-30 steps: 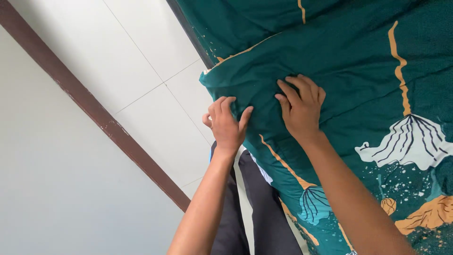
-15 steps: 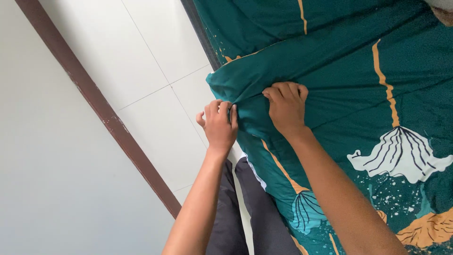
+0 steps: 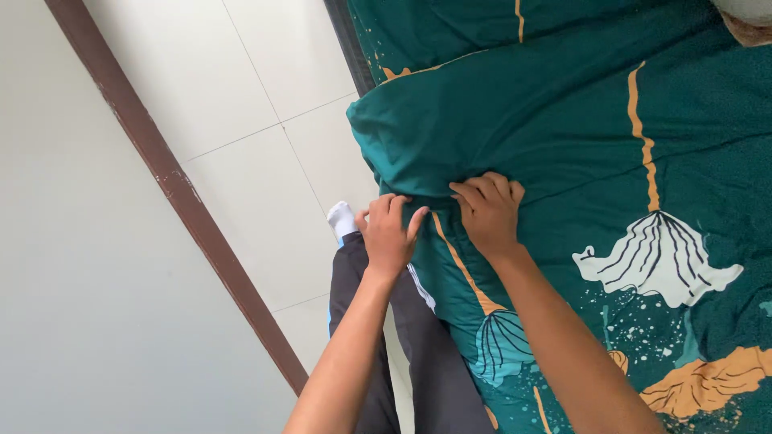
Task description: Smoothing a comforter and arranging pillows/bolsters on a bed.
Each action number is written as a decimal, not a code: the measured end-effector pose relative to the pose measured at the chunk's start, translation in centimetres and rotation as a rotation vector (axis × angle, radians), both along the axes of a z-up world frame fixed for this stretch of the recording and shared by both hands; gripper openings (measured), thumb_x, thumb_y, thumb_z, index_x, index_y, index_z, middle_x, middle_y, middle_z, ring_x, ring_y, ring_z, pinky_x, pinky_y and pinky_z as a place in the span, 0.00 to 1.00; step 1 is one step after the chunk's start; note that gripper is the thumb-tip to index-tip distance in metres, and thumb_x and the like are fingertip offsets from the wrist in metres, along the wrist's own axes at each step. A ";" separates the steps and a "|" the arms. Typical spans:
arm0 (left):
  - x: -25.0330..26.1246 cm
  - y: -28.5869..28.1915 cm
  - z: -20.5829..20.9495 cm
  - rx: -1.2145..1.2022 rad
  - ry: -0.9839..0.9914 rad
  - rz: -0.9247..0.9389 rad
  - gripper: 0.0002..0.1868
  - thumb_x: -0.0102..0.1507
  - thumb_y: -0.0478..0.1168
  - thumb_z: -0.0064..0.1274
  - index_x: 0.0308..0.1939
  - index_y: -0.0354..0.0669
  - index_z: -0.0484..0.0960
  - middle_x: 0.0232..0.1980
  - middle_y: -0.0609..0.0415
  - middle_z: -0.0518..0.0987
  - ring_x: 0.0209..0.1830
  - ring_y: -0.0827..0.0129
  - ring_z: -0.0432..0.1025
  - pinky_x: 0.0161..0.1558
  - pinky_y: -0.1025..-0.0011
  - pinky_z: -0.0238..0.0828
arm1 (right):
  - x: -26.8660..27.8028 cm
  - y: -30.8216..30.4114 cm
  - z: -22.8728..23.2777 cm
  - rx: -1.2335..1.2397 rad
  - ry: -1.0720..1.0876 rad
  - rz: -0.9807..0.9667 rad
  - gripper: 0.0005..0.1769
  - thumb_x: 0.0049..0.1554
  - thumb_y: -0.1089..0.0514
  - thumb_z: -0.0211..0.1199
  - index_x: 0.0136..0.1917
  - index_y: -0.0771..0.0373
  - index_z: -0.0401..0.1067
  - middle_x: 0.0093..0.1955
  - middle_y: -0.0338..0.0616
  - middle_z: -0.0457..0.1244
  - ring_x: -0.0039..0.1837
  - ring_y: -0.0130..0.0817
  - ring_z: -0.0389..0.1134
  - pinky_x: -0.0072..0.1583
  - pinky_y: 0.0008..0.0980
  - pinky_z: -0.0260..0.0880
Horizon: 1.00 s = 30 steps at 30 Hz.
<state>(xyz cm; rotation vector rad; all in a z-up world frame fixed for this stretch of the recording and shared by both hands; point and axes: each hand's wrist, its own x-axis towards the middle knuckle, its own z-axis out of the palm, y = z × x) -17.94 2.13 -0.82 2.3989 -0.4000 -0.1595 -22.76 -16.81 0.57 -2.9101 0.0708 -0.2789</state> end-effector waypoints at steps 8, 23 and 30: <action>-0.2 1.1 0.6 0.023 -0.041 0.047 0.05 0.67 0.41 0.54 0.42 0.46 0.77 0.42 0.56 0.76 0.49 0.63 0.71 0.60 0.58 0.53 | 0.5 1.6 1.9 0.115 0.018 0.041 0.06 0.59 0.56 0.70 0.51 0.50 0.81 0.48 0.28 0.66 0.56 0.30 0.65 0.62 0.42 0.52; -4.8 -0.4 0.1 -0.059 0.030 -0.030 0.15 0.64 0.54 0.58 0.43 0.47 0.79 0.41 0.59 0.77 0.46 0.65 0.70 0.58 0.59 0.52 | -4.8 2.0 1.1 0.088 0.011 -0.055 0.11 0.57 0.49 0.70 0.53 0.51 0.81 0.51 0.33 0.65 0.59 0.37 0.64 0.59 0.43 0.54; -4.8 1.4 1.8 -0.034 -0.182 -0.100 0.03 0.66 0.40 0.52 0.41 0.49 0.77 0.40 0.58 0.75 0.46 0.64 0.70 0.59 0.57 0.52 | -5.7 5.1 1.6 0.152 0.019 -0.038 0.03 0.56 0.53 0.70 0.43 0.51 0.79 0.45 0.30 0.66 0.54 0.35 0.66 0.58 0.43 0.54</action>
